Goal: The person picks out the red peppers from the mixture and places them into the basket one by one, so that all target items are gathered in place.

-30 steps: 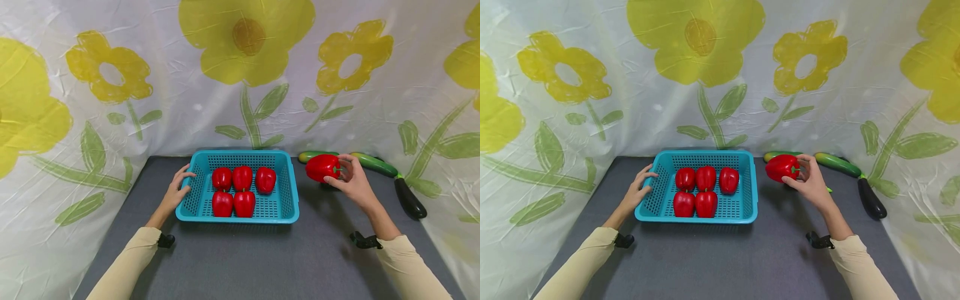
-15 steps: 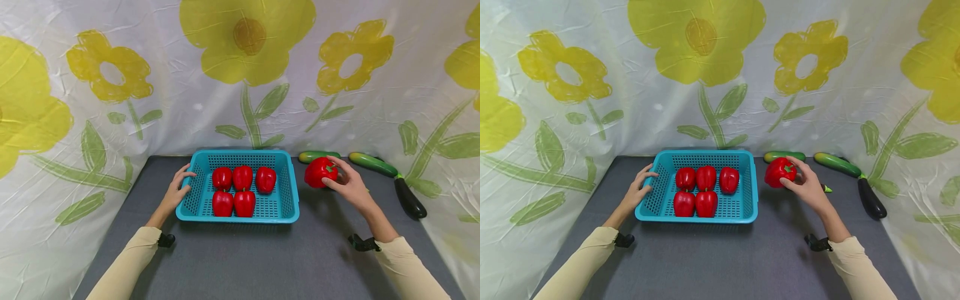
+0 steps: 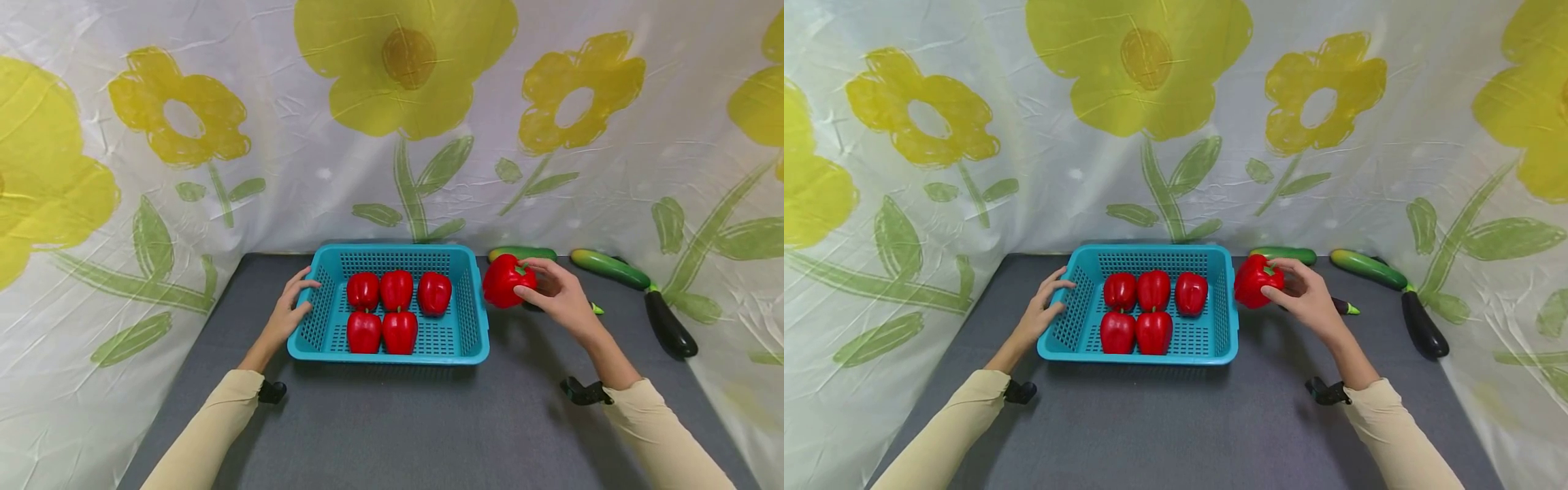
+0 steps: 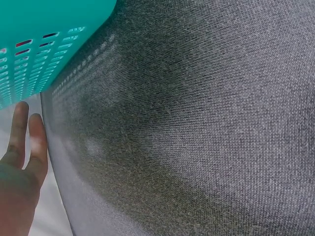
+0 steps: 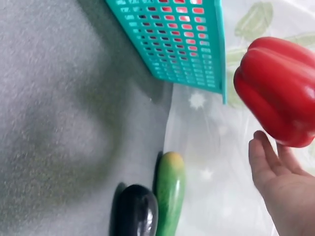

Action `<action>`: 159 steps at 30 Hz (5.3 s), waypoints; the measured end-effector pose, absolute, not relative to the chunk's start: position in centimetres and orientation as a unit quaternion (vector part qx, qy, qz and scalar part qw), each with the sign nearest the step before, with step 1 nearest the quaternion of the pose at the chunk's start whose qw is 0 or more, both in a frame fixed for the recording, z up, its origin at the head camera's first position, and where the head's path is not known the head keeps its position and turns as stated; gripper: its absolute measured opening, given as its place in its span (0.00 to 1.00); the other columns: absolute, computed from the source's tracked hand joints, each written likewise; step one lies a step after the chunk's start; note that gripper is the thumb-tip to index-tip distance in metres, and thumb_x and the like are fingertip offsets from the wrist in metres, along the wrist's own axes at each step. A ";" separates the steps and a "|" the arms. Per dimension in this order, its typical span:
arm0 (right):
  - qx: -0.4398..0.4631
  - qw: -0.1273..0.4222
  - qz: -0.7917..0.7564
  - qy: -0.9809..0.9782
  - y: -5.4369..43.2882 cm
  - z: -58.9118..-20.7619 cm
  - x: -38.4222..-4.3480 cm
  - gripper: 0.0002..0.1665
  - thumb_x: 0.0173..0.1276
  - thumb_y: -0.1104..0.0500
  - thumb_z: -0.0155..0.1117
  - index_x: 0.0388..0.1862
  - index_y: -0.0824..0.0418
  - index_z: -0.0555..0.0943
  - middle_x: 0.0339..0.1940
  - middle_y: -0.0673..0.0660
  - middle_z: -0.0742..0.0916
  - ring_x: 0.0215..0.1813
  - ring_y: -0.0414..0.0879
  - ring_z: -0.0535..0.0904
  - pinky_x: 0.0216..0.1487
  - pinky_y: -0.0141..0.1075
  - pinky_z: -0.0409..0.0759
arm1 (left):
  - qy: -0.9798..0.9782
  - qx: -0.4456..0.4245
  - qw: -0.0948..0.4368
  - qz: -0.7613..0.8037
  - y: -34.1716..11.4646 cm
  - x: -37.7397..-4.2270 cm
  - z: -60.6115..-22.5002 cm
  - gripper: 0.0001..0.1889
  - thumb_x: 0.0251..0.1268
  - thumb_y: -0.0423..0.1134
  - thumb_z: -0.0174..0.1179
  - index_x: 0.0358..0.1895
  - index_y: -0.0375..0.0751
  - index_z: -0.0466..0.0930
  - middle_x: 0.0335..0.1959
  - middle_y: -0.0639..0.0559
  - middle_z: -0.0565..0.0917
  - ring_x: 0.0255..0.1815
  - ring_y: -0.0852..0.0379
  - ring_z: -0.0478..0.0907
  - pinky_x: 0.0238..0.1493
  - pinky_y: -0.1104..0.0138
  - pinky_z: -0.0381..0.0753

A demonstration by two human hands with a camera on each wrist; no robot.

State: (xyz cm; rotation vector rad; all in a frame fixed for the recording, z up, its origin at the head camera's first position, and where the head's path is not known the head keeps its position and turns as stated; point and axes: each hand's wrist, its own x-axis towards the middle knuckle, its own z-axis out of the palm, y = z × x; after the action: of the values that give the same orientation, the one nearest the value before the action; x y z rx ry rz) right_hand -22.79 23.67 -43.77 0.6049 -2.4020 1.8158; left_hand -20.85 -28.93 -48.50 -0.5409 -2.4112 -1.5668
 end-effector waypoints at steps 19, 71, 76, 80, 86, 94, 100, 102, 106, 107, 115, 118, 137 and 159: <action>0.238 0.006 0.623 -0.745 20.3 -43.3 -23.2 0.23 0.71 0.68 0.65 0.64 0.66 0.75 0.64 0.64 0.78 0.58 0.54 0.79 0.46 0.43 0.83 | -0.823 -0.184 0.102 -0.528 -28.9 -20.6 -48.3 0.19 0.63 0.15 0.47 0.58 0.17 0.72 0.75 0.22 0.53 0.74 0.26 0.51 0.57 0.56 0.65; 0.205 -0.079 0.625 -0.749 13.6 -44.2 -22.5 0.29 0.67 0.66 0.70 0.67 0.64 0.76 0.65 0.65 0.76 0.62 0.67 0.73 0.47 0.52 0.83 | -0.822 -0.180 0.089 -0.532 -28.7 -20.6 -47.8 0.20 0.63 0.14 0.47 0.58 0.17 0.72 0.76 0.23 0.52 0.75 0.26 0.49 0.59 0.40 0.61; 0.183 -0.059 0.624 -0.758 13.2 -44.1 -22.1 0.29 0.66 0.63 0.72 0.66 0.63 0.78 0.64 0.64 0.75 0.62 0.66 0.74 0.47 0.56 0.81 | -0.821 -0.183 0.094 -0.533 -28.7 -20.6 -47.7 0.20 0.62 0.14 0.47 0.58 0.17 0.72 0.75 0.22 0.52 0.74 0.24 0.49 0.58 0.39 0.61; 0.160 -0.047 0.621 -0.766 12.9 -43.9 -21.8 0.29 0.66 0.61 0.73 0.66 0.61 0.79 0.63 0.63 0.75 0.63 0.66 0.73 0.49 0.60 0.80 | -0.822 -0.180 0.093 -0.533 -28.7 -20.6 -47.7 0.20 0.62 0.15 0.47 0.58 0.18 0.73 0.75 0.22 0.52 0.74 0.25 0.50 0.58 0.38 0.61; 0.153 -0.028 0.625 -0.765 12.4 -43.6 -21.7 0.27 0.66 0.61 0.73 0.63 0.61 0.80 0.60 0.63 0.80 0.60 0.64 0.76 0.47 0.51 0.83 | -0.823 -0.173 0.092 -0.533 -28.7 -20.6 -47.8 0.20 0.62 0.14 0.47 0.58 0.18 0.73 0.76 0.23 0.52 0.74 0.26 0.50 0.58 0.39 0.62; 0.139 -0.031 0.643 -0.752 11.9 -43.9 -21.4 0.27 0.66 0.62 0.73 0.63 0.65 0.79 0.59 0.63 0.81 0.56 0.63 0.78 0.46 0.47 0.83 | -0.821 -0.183 0.098 -0.532 -28.9 -20.8 -48.3 0.20 0.62 0.15 0.47 0.58 0.18 0.72 0.75 0.22 0.52 0.73 0.24 0.50 0.57 0.38 0.62; 0.127 -0.049 0.644 -0.753 11.7 -44.0 -21.2 0.27 0.66 0.60 0.74 0.64 0.62 0.80 0.61 0.62 0.80 0.57 0.64 0.78 0.46 0.49 0.83 | -0.820 -0.180 0.096 -0.535 -28.8 -20.6 -48.0 0.20 0.61 0.14 0.46 0.58 0.17 0.72 0.75 0.21 0.52 0.74 0.24 0.49 0.58 0.38 0.61; 0.129 -0.055 0.646 -0.750 11.7 -44.1 -21.2 0.27 0.66 0.60 0.73 0.64 0.61 0.80 0.61 0.62 0.80 0.57 0.64 0.78 0.46 0.50 0.83 | -0.819 -0.178 0.094 -0.537 -28.7 -20.5 -47.8 0.20 0.62 0.14 0.46 0.58 0.16 0.72 0.75 0.21 0.52 0.74 0.24 0.49 0.59 0.38 0.60; 0.129 -0.061 0.649 -0.748 11.7 -44.4 -20.9 0.27 0.66 0.61 0.73 0.63 0.61 0.80 0.61 0.63 0.80 0.57 0.63 0.78 0.46 0.49 0.83 | -0.820 -0.177 0.093 -0.536 -28.6 -20.5 -47.7 0.20 0.62 0.14 0.46 0.58 0.17 0.72 0.75 0.21 0.52 0.74 0.24 0.48 0.60 0.36 0.59; 0.130 -0.063 0.648 -0.748 11.7 -44.4 -20.8 0.27 0.66 0.61 0.73 0.63 0.61 0.80 0.61 0.63 0.80 0.56 0.63 0.78 0.46 0.48 0.83 | -0.821 -0.175 0.092 -0.536 -28.6 -20.5 -47.7 0.20 0.62 0.14 0.46 0.58 0.18 0.72 0.75 0.21 0.52 0.74 0.24 0.49 0.61 0.36 0.59; 0.138 -0.070 0.645 -0.748 11.6 -44.7 -20.3 0.27 0.66 0.62 0.73 0.63 0.62 0.80 0.61 0.64 0.80 0.56 0.62 0.80 0.46 0.48 0.83 | -0.822 -0.167 0.085 -0.537 -28.6 -20.5 -47.8 0.20 0.63 0.15 0.46 0.59 0.17 0.72 0.76 0.23 0.51 0.75 0.25 0.48 0.61 0.37 0.58; 0.134 -0.074 0.640 -0.753 11.6 -44.7 -20.1 0.28 0.66 0.62 0.74 0.64 0.62 0.79 0.63 0.64 0.79 0.58 0.63 0.79 0.47 0.48 0.83 | -0.821 -0.169 0.085 -0.538 -28.6 -20.5 -47.8 0.20 0.63 0.15 0.46 0.59 0.17 0.71 0.76 0.22 0.51 0.75 0.25 0.48 0.61 0.36 0.58; 0.131 -0.085 0.623 -0.767 11.9 -44.3 -19.5 0.29 0.68 0.59 0.72 0.66 0.63 0.77 0.75 0.64 0.68 0.68 0.72 0.69 0.55 0.55 0.78 | -0.820 -0.178 0.092 -0.536 -28.8 -20.5 -47.9 0.20 0.63 0.14 0.47 0.58 0.19 0.73 0.75 0.22 0.52 0.74 0.24 0.48 0.60 0.35 0.58; 0.218 -0.069 0.605 -0.762 14.9 -43.6 -20.2 0.43 0.67 0.60 0.73 0.78 0.55 0.65 0.76 0.59 0.69 0.75 0.64 0.63 0.67 0.57 0.65 | -0.834 -0.214 0.092 -0.500 -31.7 -21.6 -48.4 0.26 0.71 0.21 0.53 0.71 0.27 0.66 0.78 0.34 0.55 0.63 0.24 0.70 0.55 0.33 0.70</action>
State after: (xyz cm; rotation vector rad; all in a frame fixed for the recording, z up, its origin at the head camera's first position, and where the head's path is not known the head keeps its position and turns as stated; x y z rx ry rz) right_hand -20.21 14.92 -43.60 0.7166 -2.5075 1.9904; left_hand -21.61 -31.72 -48.36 -0.6353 -2.4784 -1.4844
